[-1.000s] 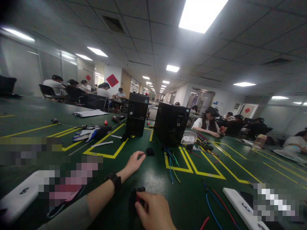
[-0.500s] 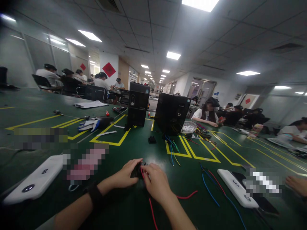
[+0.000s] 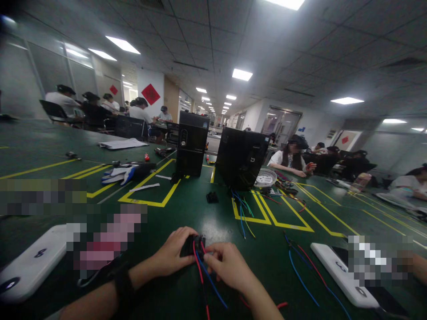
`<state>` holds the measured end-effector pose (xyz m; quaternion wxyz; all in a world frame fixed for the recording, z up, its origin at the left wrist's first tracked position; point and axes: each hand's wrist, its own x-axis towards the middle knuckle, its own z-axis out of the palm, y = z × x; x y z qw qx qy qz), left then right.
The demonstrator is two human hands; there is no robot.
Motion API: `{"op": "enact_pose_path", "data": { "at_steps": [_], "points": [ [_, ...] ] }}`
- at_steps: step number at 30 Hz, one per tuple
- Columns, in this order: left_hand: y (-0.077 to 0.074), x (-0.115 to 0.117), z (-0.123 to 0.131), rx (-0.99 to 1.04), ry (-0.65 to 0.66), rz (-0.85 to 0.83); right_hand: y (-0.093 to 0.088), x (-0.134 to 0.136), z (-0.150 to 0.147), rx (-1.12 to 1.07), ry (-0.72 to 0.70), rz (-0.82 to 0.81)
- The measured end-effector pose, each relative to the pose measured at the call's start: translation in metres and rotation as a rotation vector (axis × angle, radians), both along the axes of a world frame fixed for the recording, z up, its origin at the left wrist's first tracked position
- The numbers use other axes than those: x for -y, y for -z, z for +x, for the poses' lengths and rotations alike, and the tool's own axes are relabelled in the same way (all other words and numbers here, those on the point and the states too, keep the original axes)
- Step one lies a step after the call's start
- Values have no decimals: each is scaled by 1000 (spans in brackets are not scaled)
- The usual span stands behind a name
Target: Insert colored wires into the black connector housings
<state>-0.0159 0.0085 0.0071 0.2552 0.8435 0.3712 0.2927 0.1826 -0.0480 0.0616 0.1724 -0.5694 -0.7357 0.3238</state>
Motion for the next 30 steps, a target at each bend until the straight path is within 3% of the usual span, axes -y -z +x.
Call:
{"op": "enact_pose_path", "data": {
  "at_steps": [4, 8, 19, 25, 30],
  "points": [
    [5, 0, 2, 30, 15, -3, 14, -1, -1, -131, 97, 55],
    [2, 1, 3, 32, -6, -53, 23, 0, -8, -120, 183, 147],
    [2, 1, 4, 83, -55, -80, 21, 0, 1, 86, 99, 103],
    [-3, 3, 3, 94, -14, -69, 14, 0, -1, -55, 177, 117],
    [-5, 4, 3, 103, 15, -57, 14, 3, -10, -97, 84, 116]
  ]
}}
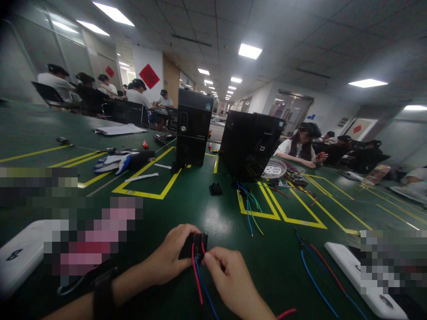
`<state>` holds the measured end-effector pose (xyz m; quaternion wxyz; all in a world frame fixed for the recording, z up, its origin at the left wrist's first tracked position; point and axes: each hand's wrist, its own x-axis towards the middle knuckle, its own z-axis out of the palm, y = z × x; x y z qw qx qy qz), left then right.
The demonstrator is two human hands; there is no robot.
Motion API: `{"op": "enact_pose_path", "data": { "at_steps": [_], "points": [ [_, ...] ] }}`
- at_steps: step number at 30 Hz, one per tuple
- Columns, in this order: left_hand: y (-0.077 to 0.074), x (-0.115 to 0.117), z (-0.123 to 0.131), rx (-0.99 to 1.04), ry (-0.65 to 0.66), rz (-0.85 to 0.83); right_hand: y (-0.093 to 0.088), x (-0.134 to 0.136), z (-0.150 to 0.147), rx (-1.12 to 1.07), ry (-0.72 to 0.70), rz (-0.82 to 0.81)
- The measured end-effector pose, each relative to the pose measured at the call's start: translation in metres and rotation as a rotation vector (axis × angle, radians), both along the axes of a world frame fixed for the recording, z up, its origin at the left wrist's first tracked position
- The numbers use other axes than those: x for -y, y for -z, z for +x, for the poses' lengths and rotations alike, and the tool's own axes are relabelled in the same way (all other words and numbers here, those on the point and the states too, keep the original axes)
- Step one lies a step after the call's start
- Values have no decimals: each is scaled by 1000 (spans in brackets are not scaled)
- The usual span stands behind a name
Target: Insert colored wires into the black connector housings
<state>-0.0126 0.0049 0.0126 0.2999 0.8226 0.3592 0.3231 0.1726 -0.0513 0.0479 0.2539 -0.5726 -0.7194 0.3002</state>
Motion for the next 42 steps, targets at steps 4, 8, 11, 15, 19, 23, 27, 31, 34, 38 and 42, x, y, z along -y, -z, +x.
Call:
{"op": "enact_pose_path", "data": {
  "at_steps": [4, 8, 11, 15, 19, 23, 27, 31, 34, 38, 42],
  "points": [
    [4, 0, 0, 22, -33, -6, 5, 3, -2, 138, -103, -18],
    [4, 0, 0, 20, -29, -21, 9, 1, 1, 263, -116, -28],
    [2, -1, -1, 10, -9, -9, 8, -1, 4, 298, -95, -38],
    [1, 0, -1, 4, 9, 3, 5, -4, 11, 221, -32, -73],
    [1, 0, -1, 13, 3, 9, 0, -5, 17, 69, 82, -58],
    [1, 1, 0, 15, -2, 26, -5, -2, 13, -29, 130, -56],
    [-1, 2, 1, 0, -5, 32, -4, 2, 4, -94, 116, -66],
    [-1, 2, 0, -22, 4, 36, 1, 4, -1, -104, 57, -57],
    [0, 0, 0, -28, 10, 35, 4, 4, 0, -27, 22, -25],
    [1, 0, 0, -25, 12, 19, 4, 4, 5, 192, -10, 71],
    [-2, 1, 0, -19, 8, 7, 0, 4, 10, 332, 18, 95]
  ]
}}
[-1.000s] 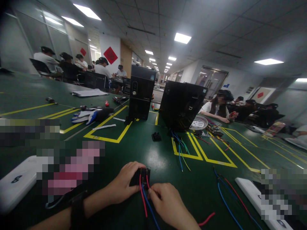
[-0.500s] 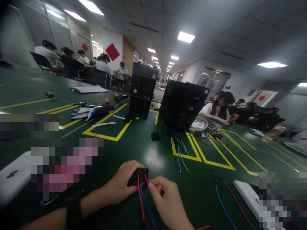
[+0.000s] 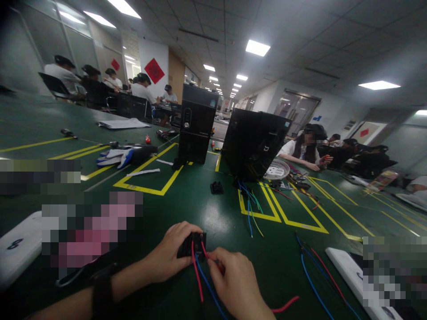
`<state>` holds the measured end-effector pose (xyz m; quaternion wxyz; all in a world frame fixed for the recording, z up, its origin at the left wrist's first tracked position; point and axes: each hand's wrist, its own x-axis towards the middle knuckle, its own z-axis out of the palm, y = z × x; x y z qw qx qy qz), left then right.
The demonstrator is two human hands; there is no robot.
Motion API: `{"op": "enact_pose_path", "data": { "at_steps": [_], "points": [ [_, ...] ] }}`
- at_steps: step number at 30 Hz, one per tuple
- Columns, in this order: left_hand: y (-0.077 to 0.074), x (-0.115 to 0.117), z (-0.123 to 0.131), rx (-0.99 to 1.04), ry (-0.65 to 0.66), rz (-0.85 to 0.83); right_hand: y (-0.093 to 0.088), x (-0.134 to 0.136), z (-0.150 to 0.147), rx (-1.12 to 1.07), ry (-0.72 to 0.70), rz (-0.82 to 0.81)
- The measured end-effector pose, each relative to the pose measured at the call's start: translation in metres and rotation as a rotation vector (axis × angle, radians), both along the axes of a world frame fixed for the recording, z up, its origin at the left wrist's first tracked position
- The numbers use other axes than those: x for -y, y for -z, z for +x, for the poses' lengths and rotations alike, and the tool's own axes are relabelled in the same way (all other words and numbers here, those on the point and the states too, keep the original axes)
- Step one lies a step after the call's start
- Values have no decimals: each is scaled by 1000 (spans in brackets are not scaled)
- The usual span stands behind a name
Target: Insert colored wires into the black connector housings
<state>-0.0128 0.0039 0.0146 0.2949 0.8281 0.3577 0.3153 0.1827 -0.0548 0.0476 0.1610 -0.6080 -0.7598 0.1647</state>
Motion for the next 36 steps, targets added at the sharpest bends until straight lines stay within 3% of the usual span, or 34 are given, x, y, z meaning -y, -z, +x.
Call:
{"op": "enact_pose_path", "data": {
  "at_steps": [12, 22, 28, 36],
  "points": [
    [11, 1, 2, 82, -98, -52, 0, -1, -3, -163, 68, 71],
    [14, -1, 1, 64, -119, -43, 1, 0, -8, -67, -151, 106],
    [8, 0, 0, 4, -168, -20, 0, -2, 1, 22, -133, 60],
    [7, 1, 2, -5, -156, -8, -5, 0, 0, -37, 21, 89]
  ]
}}
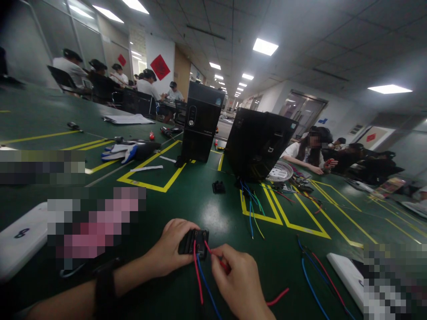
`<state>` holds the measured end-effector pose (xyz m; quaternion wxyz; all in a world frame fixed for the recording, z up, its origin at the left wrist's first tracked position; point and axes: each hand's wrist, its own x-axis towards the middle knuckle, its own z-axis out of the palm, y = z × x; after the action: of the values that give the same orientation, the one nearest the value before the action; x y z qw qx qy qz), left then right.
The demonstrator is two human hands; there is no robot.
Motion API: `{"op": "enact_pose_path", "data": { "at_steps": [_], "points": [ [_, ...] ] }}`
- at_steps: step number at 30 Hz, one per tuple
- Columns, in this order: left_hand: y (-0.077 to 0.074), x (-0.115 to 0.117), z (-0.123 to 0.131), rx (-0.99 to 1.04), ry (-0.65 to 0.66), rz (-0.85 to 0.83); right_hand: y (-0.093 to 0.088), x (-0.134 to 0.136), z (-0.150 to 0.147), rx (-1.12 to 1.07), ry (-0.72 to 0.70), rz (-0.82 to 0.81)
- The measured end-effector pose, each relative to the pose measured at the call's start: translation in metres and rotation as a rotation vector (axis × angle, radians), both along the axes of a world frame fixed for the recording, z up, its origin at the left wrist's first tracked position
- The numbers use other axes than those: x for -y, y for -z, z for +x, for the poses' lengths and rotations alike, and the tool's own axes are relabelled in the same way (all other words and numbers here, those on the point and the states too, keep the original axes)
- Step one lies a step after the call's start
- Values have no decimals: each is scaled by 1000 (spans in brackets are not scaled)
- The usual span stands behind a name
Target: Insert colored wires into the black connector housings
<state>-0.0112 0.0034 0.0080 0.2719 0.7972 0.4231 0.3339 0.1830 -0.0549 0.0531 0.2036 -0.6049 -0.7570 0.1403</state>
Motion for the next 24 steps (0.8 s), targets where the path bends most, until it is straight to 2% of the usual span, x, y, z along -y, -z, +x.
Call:
{"op": "enact_pose_path", "data": {
  "at_steps": [6, 13, 21, 24],
  "points": [
    [-2, 0, 0, -10, 14, 6, 5, 3, -9, -71, -32, 54],
    [0, -1, -1, -10, 24, 5, 7, 1, -3, 30, -39, -50],
    [4, -1, -1, 3, 23, 36, 1, -1, 3, -96, 17, -112],
    [3, -1, -1, -8, 25, 36, 0, -3, 3, -135, -7, -147]
  ]
}}
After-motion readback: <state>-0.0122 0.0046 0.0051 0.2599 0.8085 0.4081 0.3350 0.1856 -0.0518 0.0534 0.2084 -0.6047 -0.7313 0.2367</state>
